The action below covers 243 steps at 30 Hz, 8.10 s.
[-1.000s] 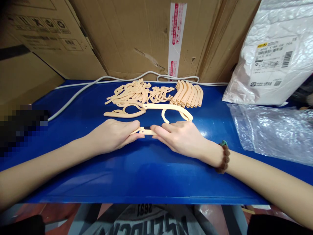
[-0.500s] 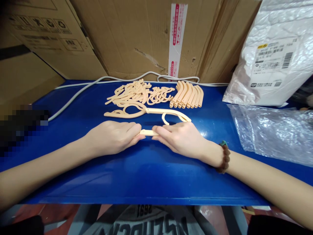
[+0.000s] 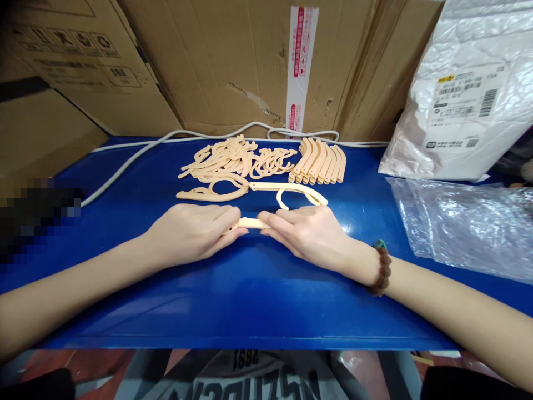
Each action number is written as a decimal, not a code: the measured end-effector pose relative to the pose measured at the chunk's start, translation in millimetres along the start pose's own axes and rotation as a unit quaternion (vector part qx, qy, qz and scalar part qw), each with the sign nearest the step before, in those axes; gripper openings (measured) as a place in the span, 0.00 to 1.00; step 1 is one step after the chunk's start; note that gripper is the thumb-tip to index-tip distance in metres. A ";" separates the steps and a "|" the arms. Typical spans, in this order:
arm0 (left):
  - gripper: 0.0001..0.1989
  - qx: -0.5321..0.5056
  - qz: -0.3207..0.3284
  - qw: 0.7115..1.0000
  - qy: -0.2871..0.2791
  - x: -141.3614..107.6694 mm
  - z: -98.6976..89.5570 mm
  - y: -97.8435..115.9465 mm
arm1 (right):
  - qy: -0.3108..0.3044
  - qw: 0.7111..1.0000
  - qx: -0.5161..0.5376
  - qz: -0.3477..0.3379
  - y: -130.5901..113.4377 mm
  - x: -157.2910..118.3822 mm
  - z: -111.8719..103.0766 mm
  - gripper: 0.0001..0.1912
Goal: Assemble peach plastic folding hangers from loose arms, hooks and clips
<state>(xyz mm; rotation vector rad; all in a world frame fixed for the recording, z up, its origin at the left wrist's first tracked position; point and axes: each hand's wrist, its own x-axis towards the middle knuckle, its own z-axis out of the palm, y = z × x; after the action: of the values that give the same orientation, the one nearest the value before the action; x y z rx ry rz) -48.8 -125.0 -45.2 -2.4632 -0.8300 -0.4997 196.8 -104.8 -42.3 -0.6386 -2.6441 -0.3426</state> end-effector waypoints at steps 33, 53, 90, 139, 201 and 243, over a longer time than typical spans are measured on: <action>0.16 -0.061 0.043 0.996 -0.054 -0.3 -2.0 18.8 | -0.137 0.957 0.246 0.074 -13.9 5.6 -1.7 0.13; 0.14 -0.064 -0.018 0.993 -0.095 0.2 -2.0 29.0 | -0.148 0.945 0.282 0.076 -11.5 9.9 -0.1 0.14; 0.14 -0.568 -0.171 0.715 -0.370 7.4 -34.1 -2.9 | -0.147 0.922 0.358 0.026 -24.1 8.2 -7.8 0.12; 0.13 -0.394 -0.298 0.862 -0.114 3.6 -12.8 -4.0 | -0.101 0.949 0.292 0.064 -14.7 1.3 -5.3 0.13; 0.15 -0.259 -0.320 0.892 -0.184 2.3 -7.9 -2.8 | -0.106 0.994 0.036 0.019 -0.3 2.6 1.8 0.20; 0.12 -0.074 -0.069 0.974 -0.204 -2.2 -3.9 5.6 | -0.075 0.996 0.053 0.015 0.1 2.1 2.5 0.19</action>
<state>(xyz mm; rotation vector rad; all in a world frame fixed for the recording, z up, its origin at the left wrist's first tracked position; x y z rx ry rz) -47.6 -132.1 -44.9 -2.7045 -1.1705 -0.0990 194.3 -103.1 -43.5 -0.6945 -2.7693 -0.1490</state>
